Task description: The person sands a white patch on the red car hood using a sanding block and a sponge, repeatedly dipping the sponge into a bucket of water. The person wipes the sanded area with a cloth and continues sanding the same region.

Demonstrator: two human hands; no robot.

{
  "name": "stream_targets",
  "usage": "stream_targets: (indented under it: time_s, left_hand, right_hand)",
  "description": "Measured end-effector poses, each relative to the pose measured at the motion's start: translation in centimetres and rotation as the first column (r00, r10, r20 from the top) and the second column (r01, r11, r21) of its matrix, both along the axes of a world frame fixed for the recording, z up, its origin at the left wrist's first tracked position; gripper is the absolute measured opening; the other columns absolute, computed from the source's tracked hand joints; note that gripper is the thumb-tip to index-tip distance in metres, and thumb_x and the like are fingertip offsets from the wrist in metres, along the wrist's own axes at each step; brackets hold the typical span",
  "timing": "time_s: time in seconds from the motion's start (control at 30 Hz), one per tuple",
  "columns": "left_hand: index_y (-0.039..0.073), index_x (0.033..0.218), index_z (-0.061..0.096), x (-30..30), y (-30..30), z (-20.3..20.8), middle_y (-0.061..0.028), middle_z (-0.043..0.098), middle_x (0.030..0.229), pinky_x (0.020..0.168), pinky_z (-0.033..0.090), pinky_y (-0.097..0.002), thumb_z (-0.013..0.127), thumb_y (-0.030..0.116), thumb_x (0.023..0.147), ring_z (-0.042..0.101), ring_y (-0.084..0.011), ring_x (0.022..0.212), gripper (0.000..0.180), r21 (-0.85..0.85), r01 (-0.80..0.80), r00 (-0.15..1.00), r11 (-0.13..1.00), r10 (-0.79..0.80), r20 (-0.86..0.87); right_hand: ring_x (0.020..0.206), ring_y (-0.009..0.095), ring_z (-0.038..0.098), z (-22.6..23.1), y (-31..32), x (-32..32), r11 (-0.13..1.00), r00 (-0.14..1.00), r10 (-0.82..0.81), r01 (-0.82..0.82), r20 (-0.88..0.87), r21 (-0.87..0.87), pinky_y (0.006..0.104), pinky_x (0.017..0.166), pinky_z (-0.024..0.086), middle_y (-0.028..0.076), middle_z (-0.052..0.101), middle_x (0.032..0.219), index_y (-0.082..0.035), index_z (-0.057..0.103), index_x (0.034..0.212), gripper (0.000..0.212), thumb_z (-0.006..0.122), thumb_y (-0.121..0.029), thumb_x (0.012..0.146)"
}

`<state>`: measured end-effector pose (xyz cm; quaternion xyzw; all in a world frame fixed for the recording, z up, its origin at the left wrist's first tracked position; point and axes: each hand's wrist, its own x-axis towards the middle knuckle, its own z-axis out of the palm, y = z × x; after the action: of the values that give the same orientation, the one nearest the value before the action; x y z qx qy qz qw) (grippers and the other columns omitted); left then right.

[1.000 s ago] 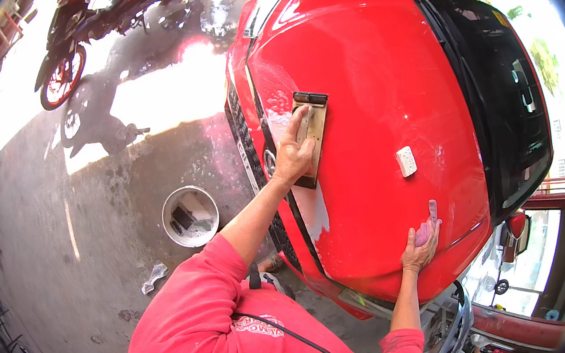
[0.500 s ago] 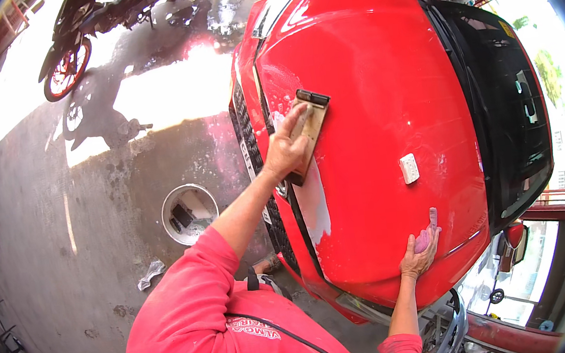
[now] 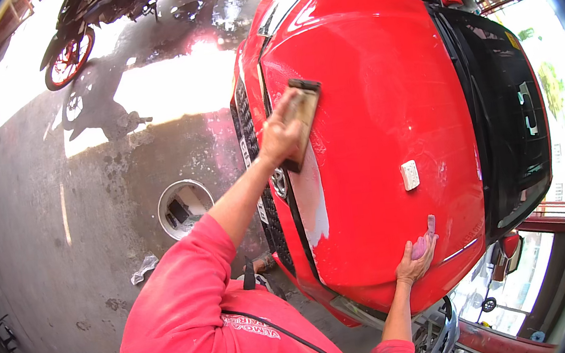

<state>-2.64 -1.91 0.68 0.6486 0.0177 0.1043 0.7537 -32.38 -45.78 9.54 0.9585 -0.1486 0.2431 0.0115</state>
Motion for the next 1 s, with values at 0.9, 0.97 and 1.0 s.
stream_targets:
  time_s: [0.9,0.97,1.0]
  left_hand:
    - [0.012,0.161,0.053,-2.3,-0.7,-0.1,-0.0138,0.06,0.158,0.114,0.052,-0.0355,0.055,0.001,0.089,0.065,-0.0242,0.137,0.073,0.105,0.029,0.991,0.994,-0.043,0.129]
    - [0.021,0.162,0.05,2.8,3.3,-0.2,-0.0155,0.076,0.122,0.039,0.049,-0.0252,0.054,-0.001,0.096,0.059,-0.0079,0.05,0.07,-0.231,-0.109,0.978,0.967,0.063,-0.197]
    - [0.024,0.163,0.047,5.8,6.4,-1.8,-0.0138,0.077,0.102,0.039,0.049,-0.0276,0.053,-0.001,0.098,0.056,-0.0087,0.046,0.071,-0.314,-0.162,0.962,0.936,0.079,-0.26]
  right_hand:
    - [0.152,0.041,0.047,0.2,0.0,-0.1,1.0,1.0,0.006,-0.006,-0.008,-0.02,0.0551,0.124,0.04,0.022,0.048,0.166,-0.005,0.057,0.15,0.07,0.073,-0.049,0.098]
    - [0.152,0.041,0.047,-0.1,0.0,0.0,1.0,1.0,0.015,-0.015,0.003,0.011,0.0549,0.124,0.04,0.022,0.047,0.167,-0.006,0.057,0.15,0.069,0.072,-0.049,0.098]
    - [0.152,0.041,0.047,-0.2,0.4,0.9,0.999,1.0,0.031,-0.031,0.003,0.013,0.0549,0.124,0.04,0.022,0.047,0.167,-0.006,0.057,0.15,0.069,0.072,-0.049,0.099]
